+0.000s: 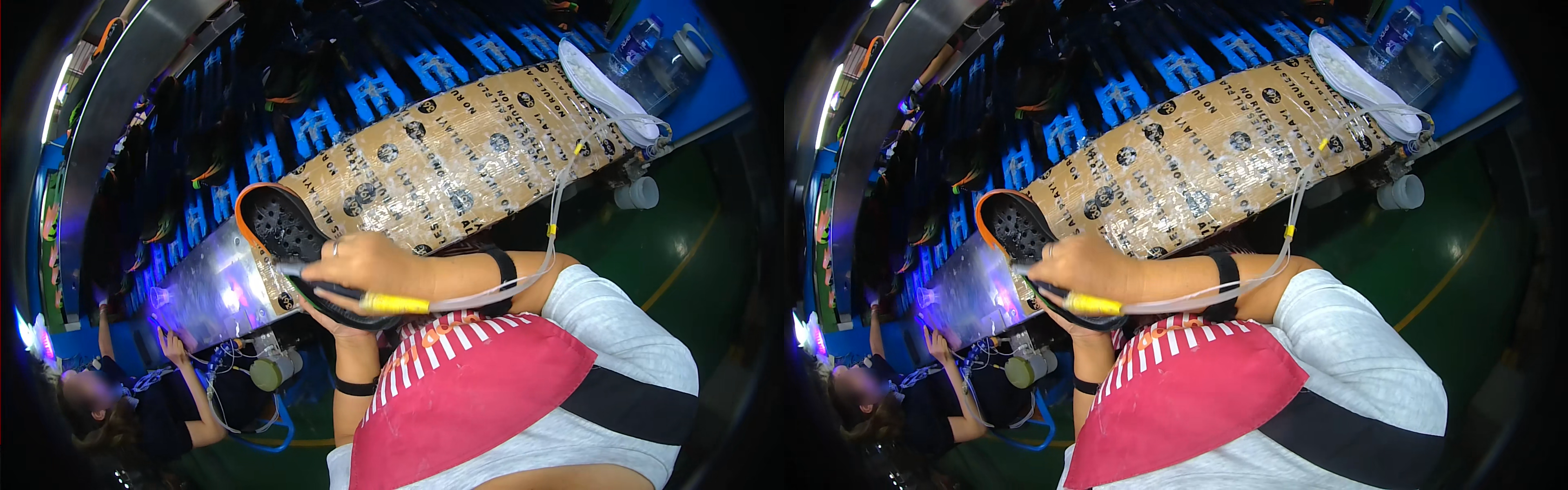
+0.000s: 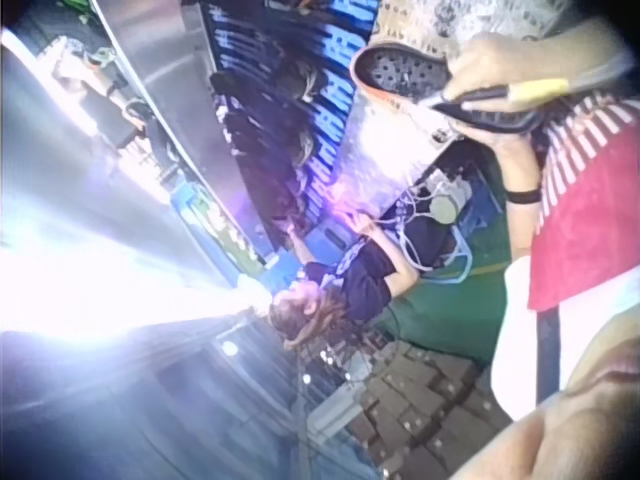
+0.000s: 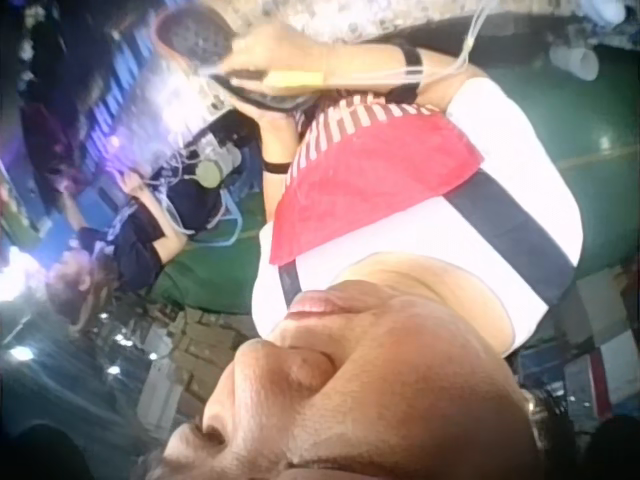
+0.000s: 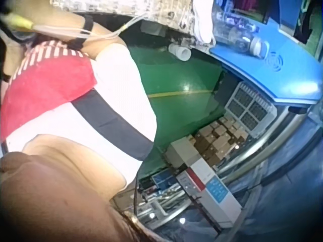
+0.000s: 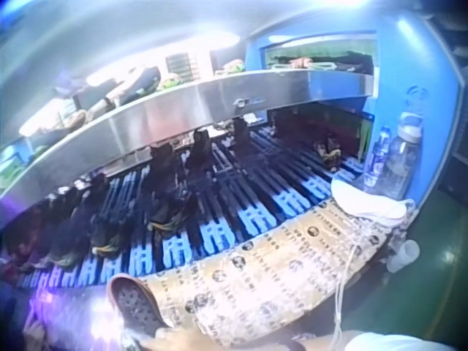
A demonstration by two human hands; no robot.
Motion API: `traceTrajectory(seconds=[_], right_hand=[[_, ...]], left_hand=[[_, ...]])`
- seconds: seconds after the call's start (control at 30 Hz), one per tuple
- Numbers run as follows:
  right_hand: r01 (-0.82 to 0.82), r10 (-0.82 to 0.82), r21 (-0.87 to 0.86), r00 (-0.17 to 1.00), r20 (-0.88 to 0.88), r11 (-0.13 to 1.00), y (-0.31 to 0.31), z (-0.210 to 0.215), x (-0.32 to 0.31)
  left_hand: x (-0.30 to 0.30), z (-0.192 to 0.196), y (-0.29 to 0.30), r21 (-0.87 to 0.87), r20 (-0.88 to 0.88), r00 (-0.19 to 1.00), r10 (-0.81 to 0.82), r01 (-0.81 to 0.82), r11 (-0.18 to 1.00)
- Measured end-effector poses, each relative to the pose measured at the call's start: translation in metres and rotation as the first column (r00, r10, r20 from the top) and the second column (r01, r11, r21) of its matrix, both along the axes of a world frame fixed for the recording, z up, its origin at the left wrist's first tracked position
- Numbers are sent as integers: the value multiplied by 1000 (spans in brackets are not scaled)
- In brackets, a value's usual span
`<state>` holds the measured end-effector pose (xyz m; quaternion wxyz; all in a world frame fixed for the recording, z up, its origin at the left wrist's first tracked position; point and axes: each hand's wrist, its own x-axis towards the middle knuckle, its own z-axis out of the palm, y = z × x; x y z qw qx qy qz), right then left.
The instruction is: Applying a liquid substance to the edges and soles of shoes using a brush on an assembly line.
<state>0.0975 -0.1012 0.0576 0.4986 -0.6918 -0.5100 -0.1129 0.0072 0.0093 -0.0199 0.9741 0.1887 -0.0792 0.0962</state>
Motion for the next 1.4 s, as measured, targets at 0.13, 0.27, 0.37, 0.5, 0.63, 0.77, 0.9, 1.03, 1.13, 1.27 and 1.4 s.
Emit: traceTrajectory(seconds=[0.13,0.27,0.37,0.5,0.63,0.77,0.9,1.03,1.13,1.27,1.4], right_hand=[[-306,315,89,941,-125,948,-2,-1,-7],[-154,211,192,922,-325,969,-6,2,-8],[-275,284,72,919,-272,959,-6,-5,-14],[-445,472,163,798,-375,881,-14,7,-10],[-384,413,157,799,-437,910,-15,3,-12],[-608,600,133,681,-420,783,-20,7,-7],[-472,480,157,712,-513,868,-24,6,-4],[-564,524,37,738,-426,825,-23,3,-10],[-688,645,137,566,-513,713,-24,4,-4],[-482,469,75,786,-402,873,-24,2,-2],[-584,565,-26,795,-223,811,-25,-6,-4]], left_hand=[[-3,-18,11,93,-273,953,130,-108,990],[-1,4,19,-233,-277,960,-30,-37,972],[10,13,12,-178,-74,996,55,-67,982],[7,8,25,-138,-15,988,153,-154,978],[5,11,37,-85,-86,983,159,-167,982],[7,23,52,20,106,993,-43,41,999],[5,28,51,-52,66,981,185,-182,982],[1,30,59,34,47,991,126,-127,991],[-2,38,59,21,26,977,214,-214,977],[-7,39,75,151,-29,978,206,-200,968],[-6,52,71,282,-82,970,230,-199,939]])
